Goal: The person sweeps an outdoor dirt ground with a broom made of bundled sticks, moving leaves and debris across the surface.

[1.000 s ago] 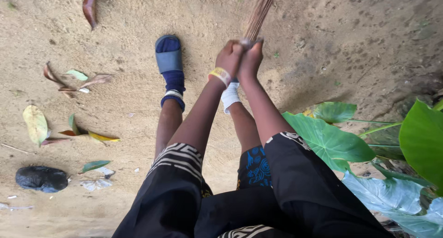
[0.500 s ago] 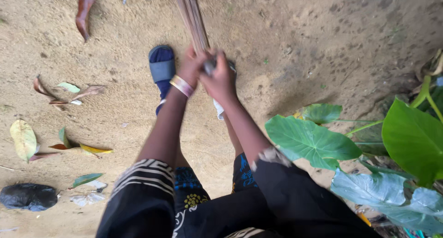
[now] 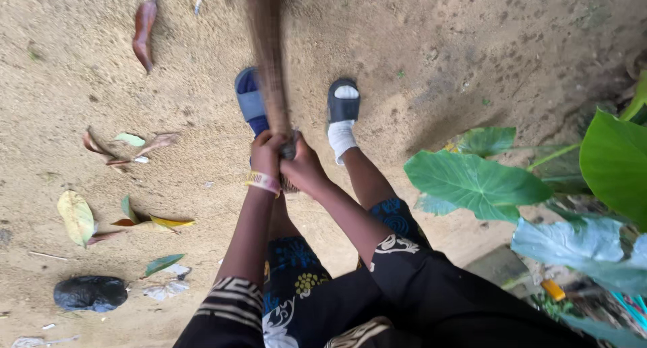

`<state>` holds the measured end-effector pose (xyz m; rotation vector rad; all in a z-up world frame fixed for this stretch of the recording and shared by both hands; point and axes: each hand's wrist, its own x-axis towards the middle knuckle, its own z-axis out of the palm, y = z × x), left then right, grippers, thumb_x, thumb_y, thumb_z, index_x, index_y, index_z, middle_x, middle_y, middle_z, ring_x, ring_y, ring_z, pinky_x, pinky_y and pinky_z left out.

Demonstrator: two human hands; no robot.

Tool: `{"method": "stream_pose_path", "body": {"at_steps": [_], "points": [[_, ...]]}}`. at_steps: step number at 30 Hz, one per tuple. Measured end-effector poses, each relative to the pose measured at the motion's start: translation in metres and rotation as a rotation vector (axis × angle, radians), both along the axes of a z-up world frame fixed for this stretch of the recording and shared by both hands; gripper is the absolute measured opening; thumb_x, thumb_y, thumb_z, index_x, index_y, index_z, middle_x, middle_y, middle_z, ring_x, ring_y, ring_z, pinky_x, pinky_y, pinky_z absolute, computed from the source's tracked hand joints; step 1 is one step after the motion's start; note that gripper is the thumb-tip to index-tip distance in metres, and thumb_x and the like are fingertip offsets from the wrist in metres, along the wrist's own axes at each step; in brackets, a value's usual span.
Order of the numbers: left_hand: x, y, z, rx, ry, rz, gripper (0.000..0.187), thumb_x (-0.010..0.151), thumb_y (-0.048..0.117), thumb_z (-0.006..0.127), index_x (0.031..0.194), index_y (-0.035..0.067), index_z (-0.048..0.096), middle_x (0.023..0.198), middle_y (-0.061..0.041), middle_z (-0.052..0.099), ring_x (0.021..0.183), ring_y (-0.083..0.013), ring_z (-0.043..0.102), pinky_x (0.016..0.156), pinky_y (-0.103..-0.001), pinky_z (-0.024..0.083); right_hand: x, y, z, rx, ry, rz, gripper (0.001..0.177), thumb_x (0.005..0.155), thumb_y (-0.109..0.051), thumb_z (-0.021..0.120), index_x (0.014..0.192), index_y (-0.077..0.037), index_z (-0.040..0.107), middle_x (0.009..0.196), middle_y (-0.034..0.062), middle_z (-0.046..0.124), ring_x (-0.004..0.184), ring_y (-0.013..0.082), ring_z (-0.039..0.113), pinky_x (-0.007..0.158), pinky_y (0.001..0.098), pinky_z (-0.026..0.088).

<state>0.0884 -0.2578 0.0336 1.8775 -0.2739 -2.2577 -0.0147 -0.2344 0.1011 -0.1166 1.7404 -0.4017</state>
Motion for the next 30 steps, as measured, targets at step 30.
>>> {"method": "stream_pose_path", "body": {"at_steps": [30], "points": [[0.014, -0.106, 0.063, -0.429, -0.045, 0.204, 0.024, 0.097, 0.013, 0.061, 0.104, -0.009, 0.066, 0.094, -0.011, 0.067, 0.086, -0.0178, 0.064, 0.075, -0.033, 0.053, -0.038, -0.165, 0.045, -0.499, -0.293, 0.594, 0.098, 0.079, -0.006, 0.070, 0.165, -0.018, 0.025, 0.092, 0.0157, 0.077, 0.072, 0.0134, 0.069, 0.069, 0.0302, 0.057]]}}
